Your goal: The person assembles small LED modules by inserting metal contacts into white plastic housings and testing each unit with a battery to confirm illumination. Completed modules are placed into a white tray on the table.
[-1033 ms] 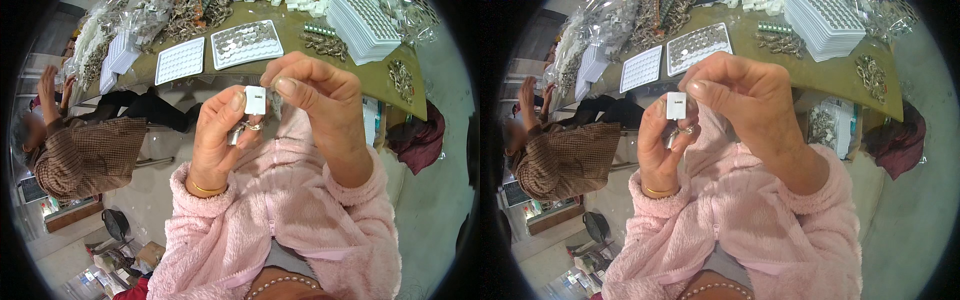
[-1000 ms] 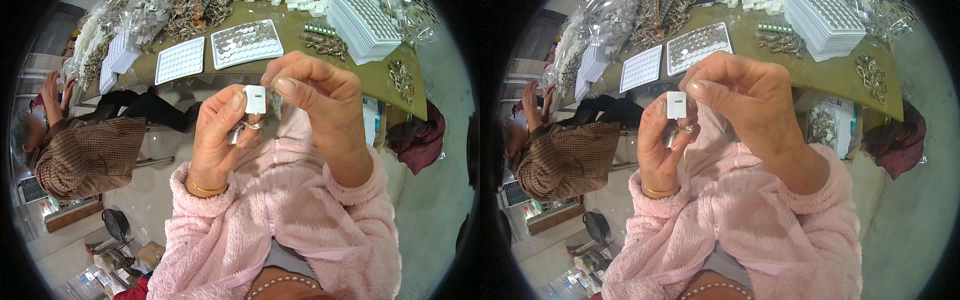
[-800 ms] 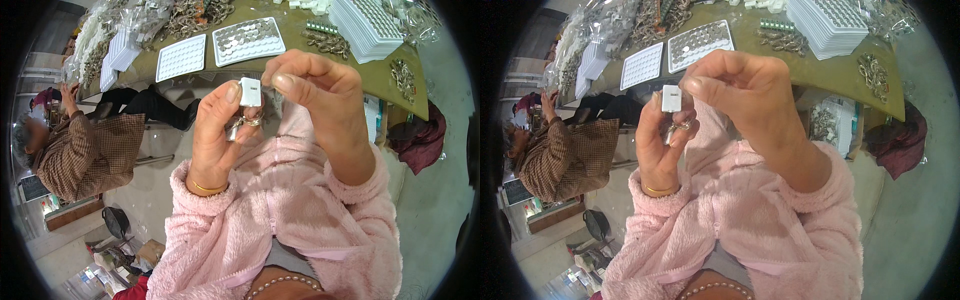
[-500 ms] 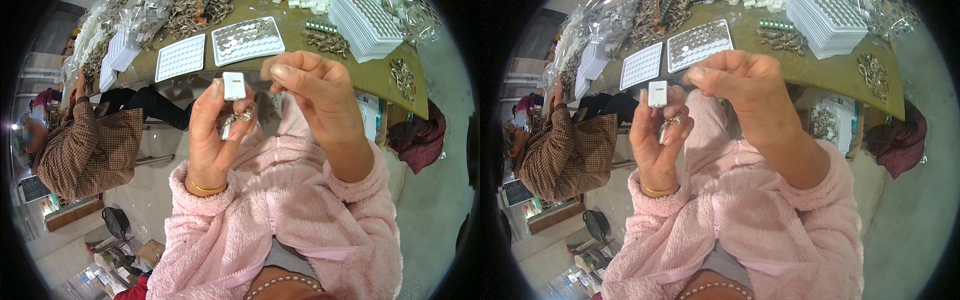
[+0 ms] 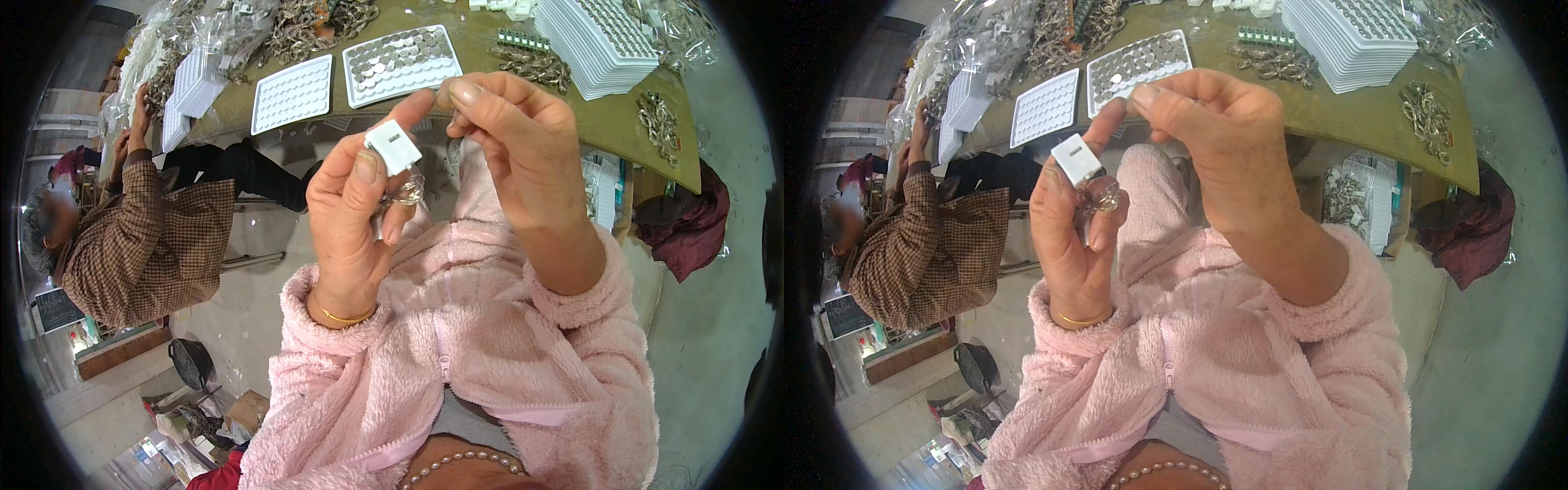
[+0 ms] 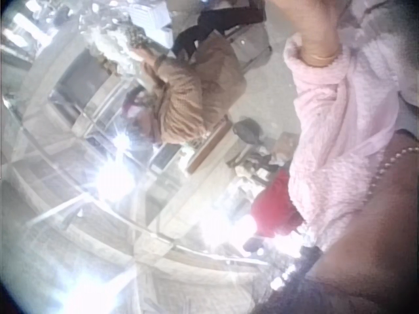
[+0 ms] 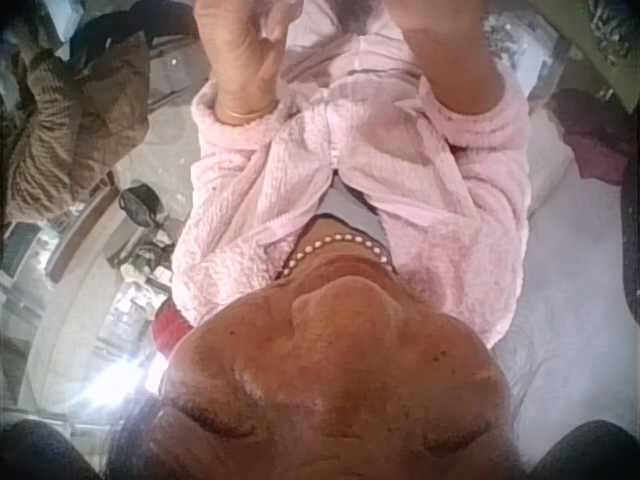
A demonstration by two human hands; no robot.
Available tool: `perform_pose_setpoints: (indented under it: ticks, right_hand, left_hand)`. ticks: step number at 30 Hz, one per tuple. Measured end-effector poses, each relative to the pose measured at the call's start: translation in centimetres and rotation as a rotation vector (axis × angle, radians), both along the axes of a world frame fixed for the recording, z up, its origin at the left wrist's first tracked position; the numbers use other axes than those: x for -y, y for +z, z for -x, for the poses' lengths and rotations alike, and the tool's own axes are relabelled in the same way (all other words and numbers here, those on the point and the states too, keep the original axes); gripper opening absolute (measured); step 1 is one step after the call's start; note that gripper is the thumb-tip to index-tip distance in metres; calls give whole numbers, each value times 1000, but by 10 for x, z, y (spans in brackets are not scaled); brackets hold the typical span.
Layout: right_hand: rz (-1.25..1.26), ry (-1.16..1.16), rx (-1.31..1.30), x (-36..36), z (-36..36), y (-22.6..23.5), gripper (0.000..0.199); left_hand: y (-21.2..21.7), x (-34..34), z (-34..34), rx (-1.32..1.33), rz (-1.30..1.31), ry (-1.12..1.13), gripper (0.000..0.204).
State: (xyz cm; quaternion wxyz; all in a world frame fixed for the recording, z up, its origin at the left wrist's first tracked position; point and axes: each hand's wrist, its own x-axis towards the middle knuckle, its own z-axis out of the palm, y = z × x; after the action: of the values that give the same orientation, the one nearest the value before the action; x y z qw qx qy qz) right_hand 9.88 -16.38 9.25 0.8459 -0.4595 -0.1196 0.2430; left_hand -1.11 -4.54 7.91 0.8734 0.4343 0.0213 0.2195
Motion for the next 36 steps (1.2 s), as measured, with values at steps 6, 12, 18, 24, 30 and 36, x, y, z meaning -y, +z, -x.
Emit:
perform_pose_setpoints:
  ticks: [6,12,18,24,30,36]
  right_hand:
    - [-8,-106,136,-2,5,-5,10]
    - [105,-345,600,-10,1,-13,5]
    - [38,-204,416,-8,3,-13,4]
    - [-8,-182,393,-8,3,-12,4]
    - [-85,-12,321,-5,3,-12,4]
    - [-180,81,322,-9,-5,-18,6]
  left_hand:
    - [-4,2,-2,34,-65,17,27]
    - [-5,-1,-1,45,-90,-14,27]
    - [-6,-2,0,88,-99,9,27]
    - [-6,-2,2,96,-131,67,29]
    - [-11,-9,-5,132,-397,153,25]
    - [-3,-7,-3,5,-325,149,22]
